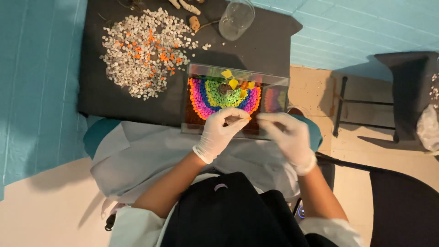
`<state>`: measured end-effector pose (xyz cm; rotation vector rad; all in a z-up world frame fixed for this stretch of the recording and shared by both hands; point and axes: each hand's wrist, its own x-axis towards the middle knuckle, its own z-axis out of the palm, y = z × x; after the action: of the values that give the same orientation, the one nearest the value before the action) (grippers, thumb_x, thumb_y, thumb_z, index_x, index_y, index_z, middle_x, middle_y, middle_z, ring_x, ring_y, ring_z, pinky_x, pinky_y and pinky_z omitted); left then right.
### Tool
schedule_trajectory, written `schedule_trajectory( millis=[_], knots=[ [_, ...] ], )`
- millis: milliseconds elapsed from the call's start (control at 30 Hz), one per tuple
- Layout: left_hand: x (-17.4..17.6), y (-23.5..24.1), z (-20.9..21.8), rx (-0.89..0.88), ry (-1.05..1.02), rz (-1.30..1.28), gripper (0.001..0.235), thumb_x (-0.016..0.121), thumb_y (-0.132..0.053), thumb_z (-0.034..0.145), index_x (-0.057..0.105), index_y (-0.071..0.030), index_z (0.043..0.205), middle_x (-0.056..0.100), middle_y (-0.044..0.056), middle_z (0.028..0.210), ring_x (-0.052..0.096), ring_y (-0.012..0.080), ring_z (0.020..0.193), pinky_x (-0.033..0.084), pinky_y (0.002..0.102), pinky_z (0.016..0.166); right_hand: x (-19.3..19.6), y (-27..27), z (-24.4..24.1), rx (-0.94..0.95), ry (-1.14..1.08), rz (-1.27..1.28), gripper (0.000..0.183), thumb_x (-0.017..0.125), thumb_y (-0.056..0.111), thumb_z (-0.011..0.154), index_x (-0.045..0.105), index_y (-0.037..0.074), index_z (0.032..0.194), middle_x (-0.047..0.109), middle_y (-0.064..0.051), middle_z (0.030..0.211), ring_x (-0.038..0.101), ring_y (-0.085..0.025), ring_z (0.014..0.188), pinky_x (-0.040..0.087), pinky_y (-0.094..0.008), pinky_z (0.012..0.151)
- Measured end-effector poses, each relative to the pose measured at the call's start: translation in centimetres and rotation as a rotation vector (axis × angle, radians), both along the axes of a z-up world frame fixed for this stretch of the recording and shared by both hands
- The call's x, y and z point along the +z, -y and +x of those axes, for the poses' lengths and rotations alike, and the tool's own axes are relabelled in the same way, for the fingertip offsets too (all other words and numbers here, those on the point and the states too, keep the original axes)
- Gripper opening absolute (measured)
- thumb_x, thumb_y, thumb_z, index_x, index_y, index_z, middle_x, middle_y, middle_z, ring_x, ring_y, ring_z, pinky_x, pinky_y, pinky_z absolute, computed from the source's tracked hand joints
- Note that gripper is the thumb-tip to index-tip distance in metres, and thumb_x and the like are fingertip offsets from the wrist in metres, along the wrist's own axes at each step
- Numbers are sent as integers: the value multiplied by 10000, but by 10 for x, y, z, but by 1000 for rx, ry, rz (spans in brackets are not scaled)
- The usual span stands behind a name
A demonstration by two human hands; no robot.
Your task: Arranging colorful decorative stones inside a clear plastic container to create a layered pattern.
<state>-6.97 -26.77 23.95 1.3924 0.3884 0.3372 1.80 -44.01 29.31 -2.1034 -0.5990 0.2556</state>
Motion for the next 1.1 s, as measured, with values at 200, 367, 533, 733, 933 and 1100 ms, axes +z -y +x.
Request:
schedule_trajectory(
  millis=[200, 367, 533, 733, 933, 1100],
  knots=[
    [-2, -10, 1, 42, -31, 47, 91, 814, -155, 872, 767, -144, 949, 753, 62, 805, 742, 192, 822, 593, 318, 731, -11, -40, 15, 90, -113, -1, 150, 909, 152, 803, 839, 161, 935, 800, -32, 875, 765, -156, 859, 599, -295, 805],
    [-20, -18, -2, 18, 3, 181, 97, 805, -161, 884, 745, -155, 959, 755, 58, 831, 745, 206, 817, 598, 296, 739, -31, -36, 37, 196, -107, -91, 135, 885, 150, 815, 825, 149, 935, 800, -57, 877, 765, -198, 896, 592, -337, 799],
    [-53, -46, -21, 72, 76, 1249, 118, 625, -272, 977, 631, -180, 904, 566, 35, 710, 612, 261, 662, 504, 388, 607, -119, -26, 91, 582, 10, -984, 221, 730, 312, 893, 797, 205, 1075, 807, -53, 1002, 747, -333, 1016, 568, -461, 936],
    [-71, -40, -21, 264, 15, 1515, 255, 553, -340, 969, 518, -241, 736, 415, -20, 651, 507, 196, 589, 414, 341, 536, -211, -25, 115, 953, 400, -1273, 158, 661, 240, 893, 804, 219, 957, 787, -10, 896, 772, -264, 911, 616, -412, 819],
    [-73, -37, -19, 221, 1, 1462, 243, 542, -305, 956, 503, -224, 731, 417, -4, 660, 515, 224, 584, 421, 365, 529, -231, -19, 118, 1012, 380, -1255, 158, 674, 212, 873, 794, 147, 952, 766, -63, 888, 766, -315, 902, 614, -460, 790],
    [-74, -36, -19, 187, -9, 1406, 248, 529, -302, 963, 503, -208, 736, 426, 1, 661, 538, 233, 587, 436, 375, 528, -267, -1, 123, 1028, 503, -1227, 156, 634, 196, 873, 758, 161, 961, 739, -49, 874, 755, -314, 897, 604, -478, 735]
  ],
)
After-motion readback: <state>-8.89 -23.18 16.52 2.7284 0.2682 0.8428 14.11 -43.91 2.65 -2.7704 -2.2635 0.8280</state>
